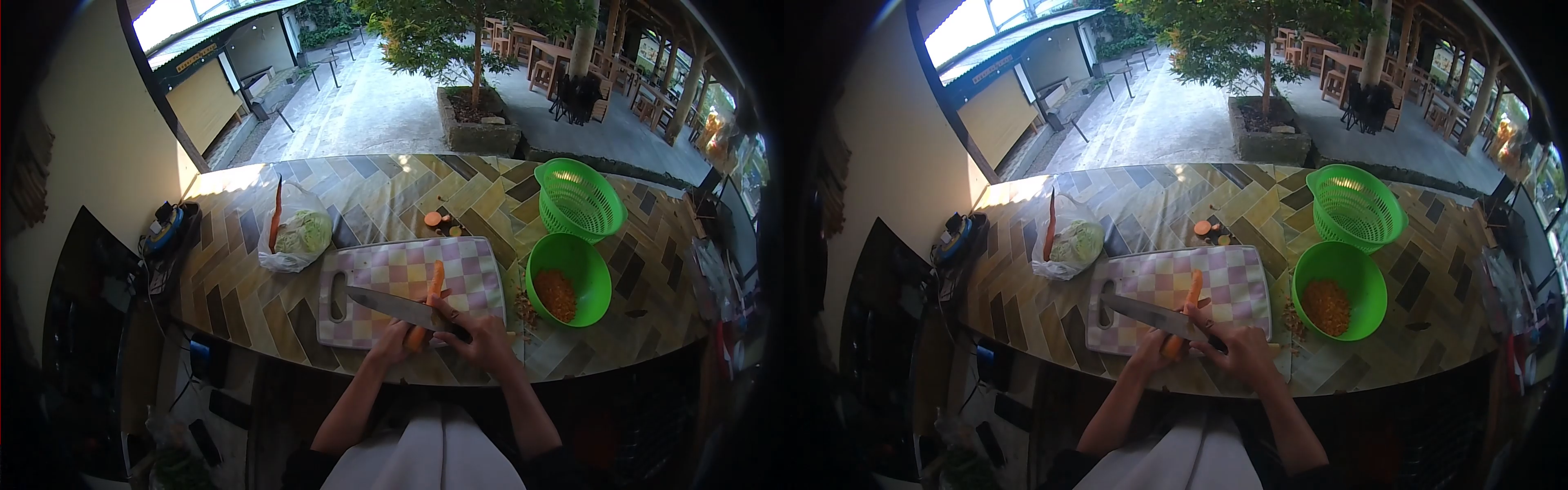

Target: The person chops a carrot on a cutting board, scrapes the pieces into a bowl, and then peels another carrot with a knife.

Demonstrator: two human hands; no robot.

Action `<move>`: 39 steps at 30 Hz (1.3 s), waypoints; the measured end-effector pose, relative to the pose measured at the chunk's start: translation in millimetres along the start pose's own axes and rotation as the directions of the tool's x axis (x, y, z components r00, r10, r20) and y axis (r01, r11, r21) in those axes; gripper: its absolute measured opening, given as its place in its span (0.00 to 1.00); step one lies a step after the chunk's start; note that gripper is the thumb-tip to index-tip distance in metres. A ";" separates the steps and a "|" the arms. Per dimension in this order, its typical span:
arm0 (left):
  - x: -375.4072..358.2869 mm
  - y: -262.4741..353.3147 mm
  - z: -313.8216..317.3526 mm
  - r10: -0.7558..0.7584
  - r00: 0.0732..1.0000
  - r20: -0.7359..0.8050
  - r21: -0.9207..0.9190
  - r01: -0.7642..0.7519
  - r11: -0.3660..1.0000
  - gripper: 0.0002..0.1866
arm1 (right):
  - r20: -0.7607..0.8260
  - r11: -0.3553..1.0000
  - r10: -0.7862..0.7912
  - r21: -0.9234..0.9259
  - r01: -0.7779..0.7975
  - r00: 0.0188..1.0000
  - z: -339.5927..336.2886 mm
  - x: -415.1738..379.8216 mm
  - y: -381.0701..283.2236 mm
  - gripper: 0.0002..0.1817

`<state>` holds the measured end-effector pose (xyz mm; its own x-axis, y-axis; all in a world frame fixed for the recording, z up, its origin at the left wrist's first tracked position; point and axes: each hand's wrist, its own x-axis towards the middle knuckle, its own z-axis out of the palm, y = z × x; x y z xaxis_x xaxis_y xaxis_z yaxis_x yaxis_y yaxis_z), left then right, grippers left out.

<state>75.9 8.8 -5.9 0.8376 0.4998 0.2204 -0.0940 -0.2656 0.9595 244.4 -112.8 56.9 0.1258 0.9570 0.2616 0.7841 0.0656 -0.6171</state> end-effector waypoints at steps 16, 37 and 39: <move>0.3 -0.5 -1.4 0.054 0.997 0.051 -0.090 -0.049 0.995 0.27 | 0.054 0.998 0.006 0.059 -0.010 0.999 -6.7 -0.6 3.2 0.32; -1.2 -7.4 5.8 -0.168 0.981 -0.098 -0.455 0.106 0.884 0.22 | 0.085 0.984 0.014 0.178 -0.029 0.996 -14.4 -0.2 5.1 0.37; -3.2 -11.1 1.8 -0.130 0.986 -0.103 -0.255 0.100 0.962 0.22 | 0.075 0.987 0.016 0.156 -0.027 0.997 -12.9 -0.9 4.6 0.37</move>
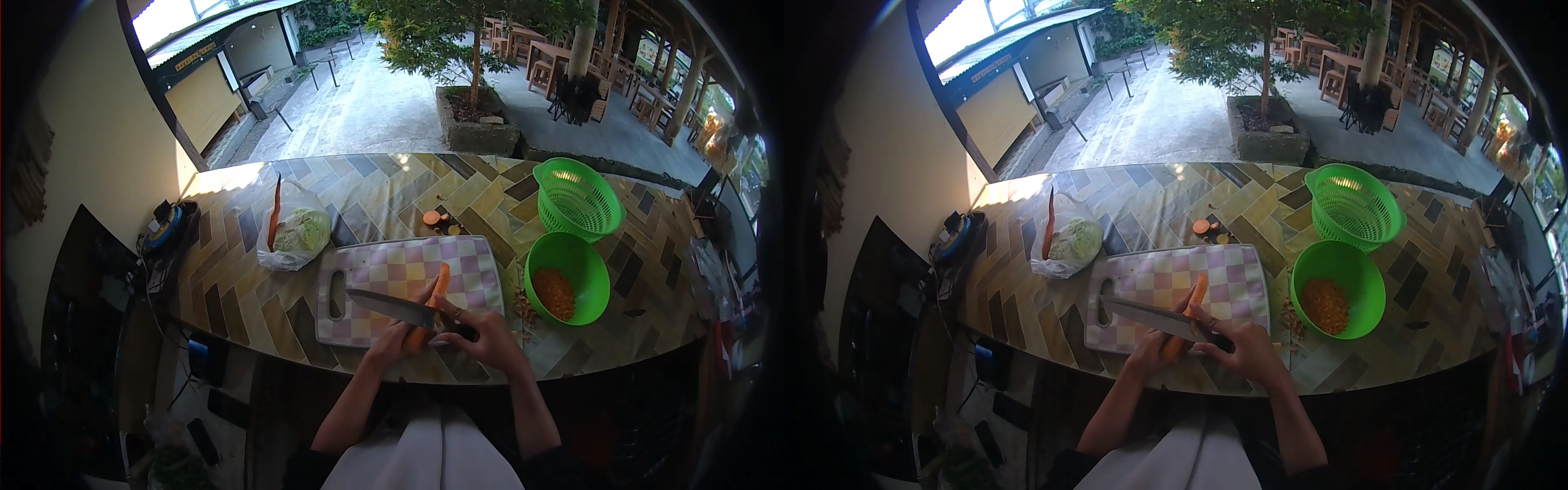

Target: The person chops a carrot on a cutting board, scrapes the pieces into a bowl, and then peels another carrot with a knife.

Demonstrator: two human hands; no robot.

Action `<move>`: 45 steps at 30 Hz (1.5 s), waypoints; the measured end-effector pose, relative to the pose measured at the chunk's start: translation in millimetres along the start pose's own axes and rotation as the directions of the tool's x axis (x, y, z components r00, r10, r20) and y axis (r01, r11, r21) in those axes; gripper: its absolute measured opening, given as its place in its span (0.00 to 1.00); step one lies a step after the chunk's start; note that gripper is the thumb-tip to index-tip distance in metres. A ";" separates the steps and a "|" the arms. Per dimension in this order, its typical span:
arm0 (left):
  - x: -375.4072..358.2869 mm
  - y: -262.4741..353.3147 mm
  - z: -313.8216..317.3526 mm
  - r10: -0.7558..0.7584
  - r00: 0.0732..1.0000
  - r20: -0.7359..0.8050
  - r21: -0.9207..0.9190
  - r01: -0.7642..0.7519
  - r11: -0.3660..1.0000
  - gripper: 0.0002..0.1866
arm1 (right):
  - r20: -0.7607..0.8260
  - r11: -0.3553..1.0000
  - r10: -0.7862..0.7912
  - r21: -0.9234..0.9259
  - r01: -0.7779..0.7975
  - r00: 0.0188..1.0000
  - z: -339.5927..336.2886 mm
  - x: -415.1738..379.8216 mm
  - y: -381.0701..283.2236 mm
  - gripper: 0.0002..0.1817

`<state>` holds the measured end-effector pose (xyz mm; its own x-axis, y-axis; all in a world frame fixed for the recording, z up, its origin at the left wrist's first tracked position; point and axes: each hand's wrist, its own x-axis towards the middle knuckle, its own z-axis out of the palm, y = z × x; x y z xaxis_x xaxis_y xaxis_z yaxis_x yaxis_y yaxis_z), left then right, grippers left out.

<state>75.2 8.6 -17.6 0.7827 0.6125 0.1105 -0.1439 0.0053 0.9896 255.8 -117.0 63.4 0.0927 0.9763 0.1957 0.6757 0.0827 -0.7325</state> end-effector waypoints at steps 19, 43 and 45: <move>-0.4 6.6 3.3 0.062 0.997 -0.039 0.201 -0.053 0.978 0.23 | -0.120 0.988 0.029 -0.144 -0.046 0.992 14.6 -0.2 -5.6 0.34; -2.0 5.3 3.6 -0.172 0.985 -0.024 0.005 0.172 0.985 0.21 | -0.100 0.999 -0.045 -0.001 0.045 0.994 7.2 -2.0 4.2 0.34; -0.5 -29.6 -6.5 -0.230 0.973 -0.016 -0.176 0.223 0.959 0.20 | -0.105 0.999 -0.034 -0.014 0.032 0.994 7.6 -1.5 4.8 0.33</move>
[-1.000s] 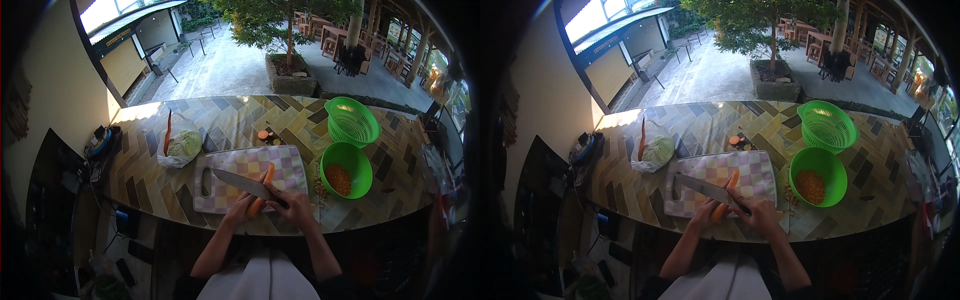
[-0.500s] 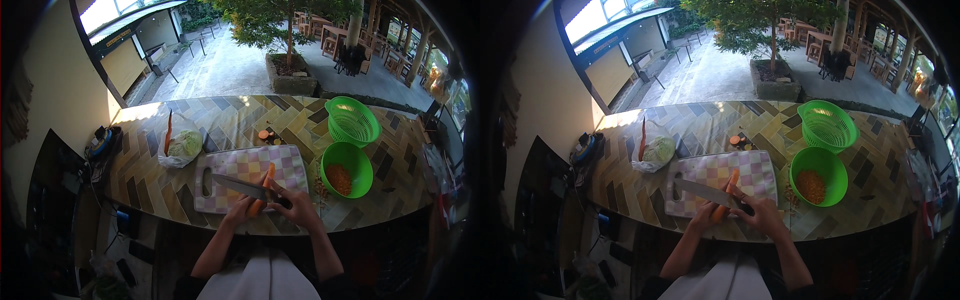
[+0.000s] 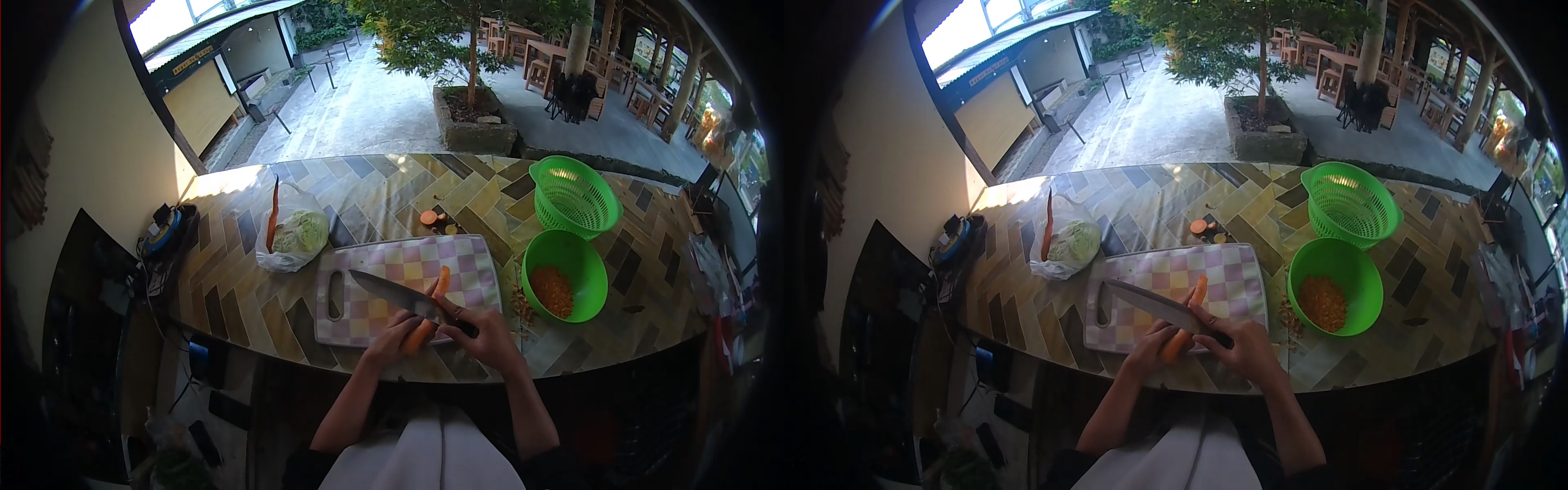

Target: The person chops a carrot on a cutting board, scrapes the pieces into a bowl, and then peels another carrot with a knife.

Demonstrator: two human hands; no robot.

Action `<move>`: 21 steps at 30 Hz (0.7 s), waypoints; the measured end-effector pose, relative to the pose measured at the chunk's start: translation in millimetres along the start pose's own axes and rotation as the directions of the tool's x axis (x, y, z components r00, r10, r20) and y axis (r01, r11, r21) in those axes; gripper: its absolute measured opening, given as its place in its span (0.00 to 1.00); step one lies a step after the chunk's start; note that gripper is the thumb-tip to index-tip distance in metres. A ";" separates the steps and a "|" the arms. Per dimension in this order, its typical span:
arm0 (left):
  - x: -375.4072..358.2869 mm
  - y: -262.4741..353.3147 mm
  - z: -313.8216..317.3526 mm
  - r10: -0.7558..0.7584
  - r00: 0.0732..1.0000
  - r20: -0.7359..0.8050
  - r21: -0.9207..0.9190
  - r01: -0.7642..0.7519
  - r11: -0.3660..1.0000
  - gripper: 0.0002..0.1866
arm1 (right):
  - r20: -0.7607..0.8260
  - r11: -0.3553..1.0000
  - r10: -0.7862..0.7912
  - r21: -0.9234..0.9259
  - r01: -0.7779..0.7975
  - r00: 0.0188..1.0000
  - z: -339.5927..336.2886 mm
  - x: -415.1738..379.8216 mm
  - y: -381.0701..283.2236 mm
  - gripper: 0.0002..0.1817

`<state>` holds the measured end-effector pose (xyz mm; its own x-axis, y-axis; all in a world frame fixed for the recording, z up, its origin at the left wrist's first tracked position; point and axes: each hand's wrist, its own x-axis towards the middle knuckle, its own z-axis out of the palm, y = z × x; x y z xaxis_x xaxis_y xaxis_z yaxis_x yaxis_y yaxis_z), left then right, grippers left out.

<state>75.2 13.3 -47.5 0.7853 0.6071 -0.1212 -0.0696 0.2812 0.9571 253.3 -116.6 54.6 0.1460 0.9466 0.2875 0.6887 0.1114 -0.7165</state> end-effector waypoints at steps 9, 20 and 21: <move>-5.8 29.0 12.0 -0.199 0.979 0.039 -0.456 0.195 0.868 0.19 | -0.052 0.994 -0.026 -0.107 0.021 0.998 3.8 1.2 -2.4 0.32; -8.1 22.2 14.2 0.011 0.999 0.048 -0.080 -0.007 0.997 0.20 | -0.075 0.998 0.005 -0.066 -0.010 0.997 3.2 3.1 -1.0 0.33; -5.0 26.5 11.6 -0.070 0.994 0.083 -0.215 0.087 0.973 0.20 | -0.077 0.999 0.006 -0.054 -0.010 0.997 5.3 3.6 3.9 0.33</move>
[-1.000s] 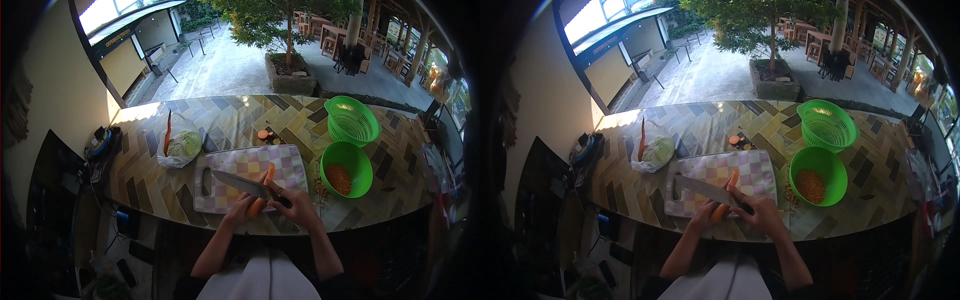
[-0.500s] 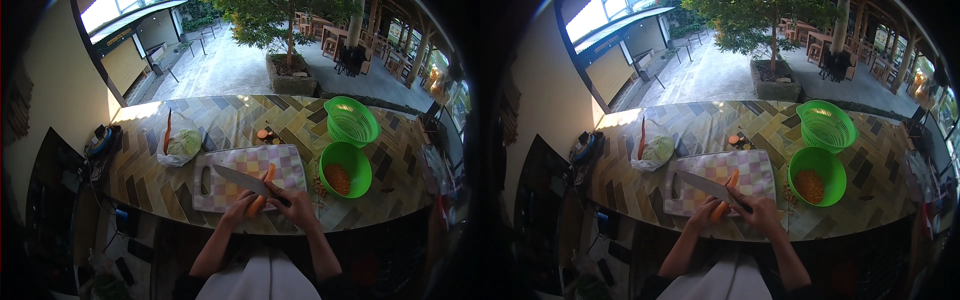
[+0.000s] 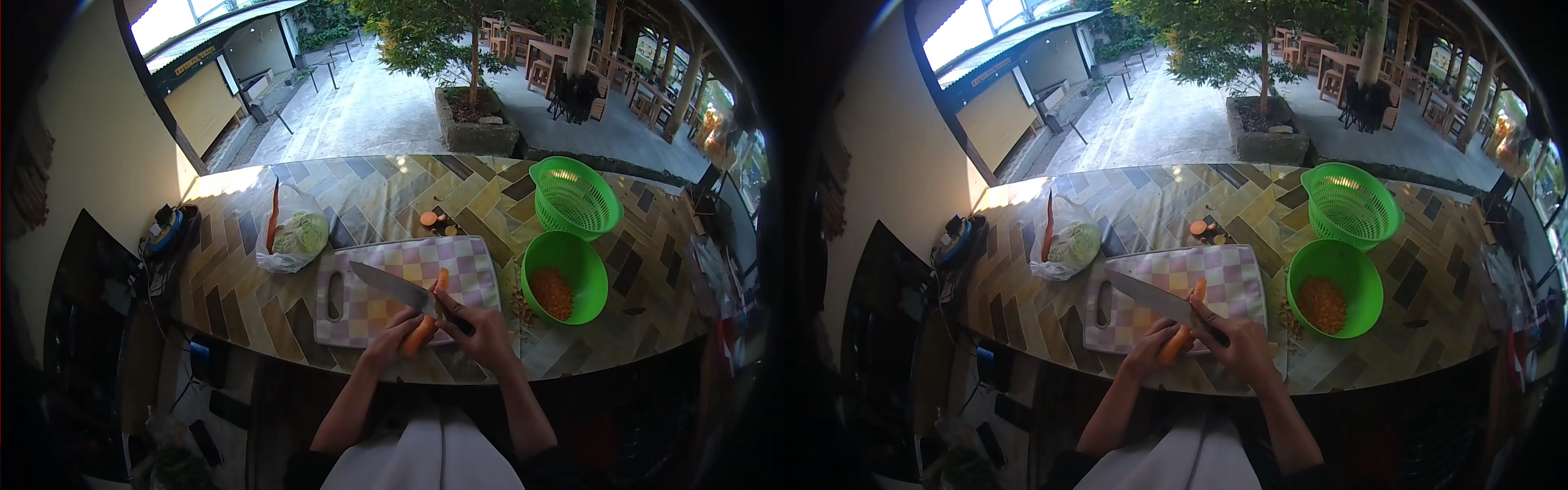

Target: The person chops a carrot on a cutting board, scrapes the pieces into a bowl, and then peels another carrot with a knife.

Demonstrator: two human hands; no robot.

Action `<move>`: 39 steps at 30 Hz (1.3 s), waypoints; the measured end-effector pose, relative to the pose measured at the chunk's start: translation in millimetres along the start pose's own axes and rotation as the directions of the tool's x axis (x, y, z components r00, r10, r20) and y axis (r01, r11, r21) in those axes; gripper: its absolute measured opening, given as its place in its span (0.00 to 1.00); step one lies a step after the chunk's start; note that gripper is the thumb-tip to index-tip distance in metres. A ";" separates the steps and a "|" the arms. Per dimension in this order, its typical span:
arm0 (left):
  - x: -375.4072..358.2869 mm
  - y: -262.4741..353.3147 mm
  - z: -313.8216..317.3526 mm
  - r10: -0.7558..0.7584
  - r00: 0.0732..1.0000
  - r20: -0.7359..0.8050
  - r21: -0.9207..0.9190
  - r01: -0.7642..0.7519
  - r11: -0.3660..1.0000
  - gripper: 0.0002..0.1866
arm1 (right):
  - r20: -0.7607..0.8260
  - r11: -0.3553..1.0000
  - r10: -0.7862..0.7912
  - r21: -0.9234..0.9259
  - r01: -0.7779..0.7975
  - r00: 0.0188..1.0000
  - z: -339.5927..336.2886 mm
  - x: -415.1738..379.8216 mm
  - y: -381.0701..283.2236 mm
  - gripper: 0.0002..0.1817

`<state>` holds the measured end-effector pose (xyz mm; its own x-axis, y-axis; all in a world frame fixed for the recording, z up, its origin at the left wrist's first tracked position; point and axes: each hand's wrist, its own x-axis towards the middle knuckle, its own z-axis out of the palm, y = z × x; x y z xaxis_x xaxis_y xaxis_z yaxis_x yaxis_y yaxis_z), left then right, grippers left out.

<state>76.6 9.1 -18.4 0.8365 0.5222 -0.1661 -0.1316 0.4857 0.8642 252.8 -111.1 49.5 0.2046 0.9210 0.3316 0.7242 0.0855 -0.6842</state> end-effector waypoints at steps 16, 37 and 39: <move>3.4 -22.3 -20.1 0.093 0.993 -0.075 0.271 -0.070 0.960 0.22 | 0.127 0.996 0.087 0.026 -0.091 0.988 -13.2 1.2 -8.4 0.35; 3.1 6.5 7.2 -0.024 0.998 0.052 -0.061 0.028 0.998 0.24 | 0.032 0.995 0.075 0.062 -0.077 0.997 -10.6 2.0 -10.1 0.30; 3.1 9.2 8.5 -0.018 0.998 0.066 -0.086 0.024 0.996 0.25 | 0.001 0.989 0.096 0.114 -0.096 0.995 -6.9 1.1 -10.3 0.29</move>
<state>82.5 9.2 -6.9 0.8721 0.4658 -0.1499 -0.1570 0.5565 0.8159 250.1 -113.6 61.4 0.2728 0.9252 0.2637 0.6219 0.0395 -0.7821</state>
